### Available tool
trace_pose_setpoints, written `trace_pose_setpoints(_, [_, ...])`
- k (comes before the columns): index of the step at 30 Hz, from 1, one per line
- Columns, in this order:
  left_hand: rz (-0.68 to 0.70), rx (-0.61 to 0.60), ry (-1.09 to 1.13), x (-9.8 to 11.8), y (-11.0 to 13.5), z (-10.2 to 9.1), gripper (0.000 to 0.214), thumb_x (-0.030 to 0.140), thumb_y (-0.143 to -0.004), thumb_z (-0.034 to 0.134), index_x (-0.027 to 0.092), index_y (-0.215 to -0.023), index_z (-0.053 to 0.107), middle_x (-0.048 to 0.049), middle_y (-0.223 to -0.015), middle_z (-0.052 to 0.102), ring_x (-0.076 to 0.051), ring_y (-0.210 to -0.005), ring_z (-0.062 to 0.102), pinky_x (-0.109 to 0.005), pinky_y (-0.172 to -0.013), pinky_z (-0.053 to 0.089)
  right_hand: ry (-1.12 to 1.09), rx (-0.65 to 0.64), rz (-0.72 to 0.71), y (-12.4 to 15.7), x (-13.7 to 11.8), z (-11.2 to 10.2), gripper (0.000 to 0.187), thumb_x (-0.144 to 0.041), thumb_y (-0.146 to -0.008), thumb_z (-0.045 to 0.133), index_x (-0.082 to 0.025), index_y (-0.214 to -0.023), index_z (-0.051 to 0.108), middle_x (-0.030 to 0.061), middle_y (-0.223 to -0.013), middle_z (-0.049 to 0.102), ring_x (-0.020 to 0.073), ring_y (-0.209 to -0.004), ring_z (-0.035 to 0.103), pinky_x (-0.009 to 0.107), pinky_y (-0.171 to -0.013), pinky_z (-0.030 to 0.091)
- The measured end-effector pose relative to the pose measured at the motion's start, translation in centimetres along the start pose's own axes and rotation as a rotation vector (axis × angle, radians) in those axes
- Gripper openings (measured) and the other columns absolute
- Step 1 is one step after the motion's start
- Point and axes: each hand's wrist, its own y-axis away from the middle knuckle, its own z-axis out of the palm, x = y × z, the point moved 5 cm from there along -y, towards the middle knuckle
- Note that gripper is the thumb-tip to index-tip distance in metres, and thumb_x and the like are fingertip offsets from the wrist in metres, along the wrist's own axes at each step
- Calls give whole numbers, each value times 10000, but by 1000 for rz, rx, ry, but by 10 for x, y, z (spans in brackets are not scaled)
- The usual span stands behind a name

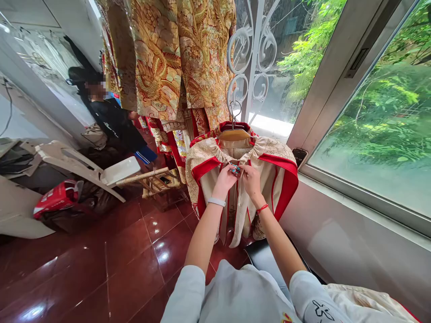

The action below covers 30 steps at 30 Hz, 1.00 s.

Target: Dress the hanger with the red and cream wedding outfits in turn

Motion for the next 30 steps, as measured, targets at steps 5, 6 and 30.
trace_pose_setpoints(5, [-80, -13, 74, -3, -2, -6, 183, 29, -787, 616, 181, -700, 562, 1, -635, 568, -118, -603, 573, -265, -644, 518, -47, 43, 51, 4, 2, -1, 323, -129, -828, 470, -193, -901, 779, 107, -916, 782, 235, -818, 703, 359, -784, 538])
trace_pose_setpoints(6, [-87, -10, 74, -4, -2, -7, 164, 34, -796, 623, 179, -730, 583, -6, -657, 584, -127, -625, 590, -275, -665, 530, -57, 57, 67, 5, 2, -1, 332, -128, -820, 467, -190, -913, 780, 109, -927, 785, 234, -821, 704, 358, -785, 539])
trace_pose_setpoints(30, [442, 131, -406, 1, 0, -31, 202, -7, -633, 724, 161, -663, 614, 46, -669, 608, -88, -654, 536, -206, -695, 395, -122, 82, 164, 10, 5, 1, 312, -145, -792, 489, -194, -870, 788, 102, -900, 785, 242, -807, 701, 353, -775, 545])
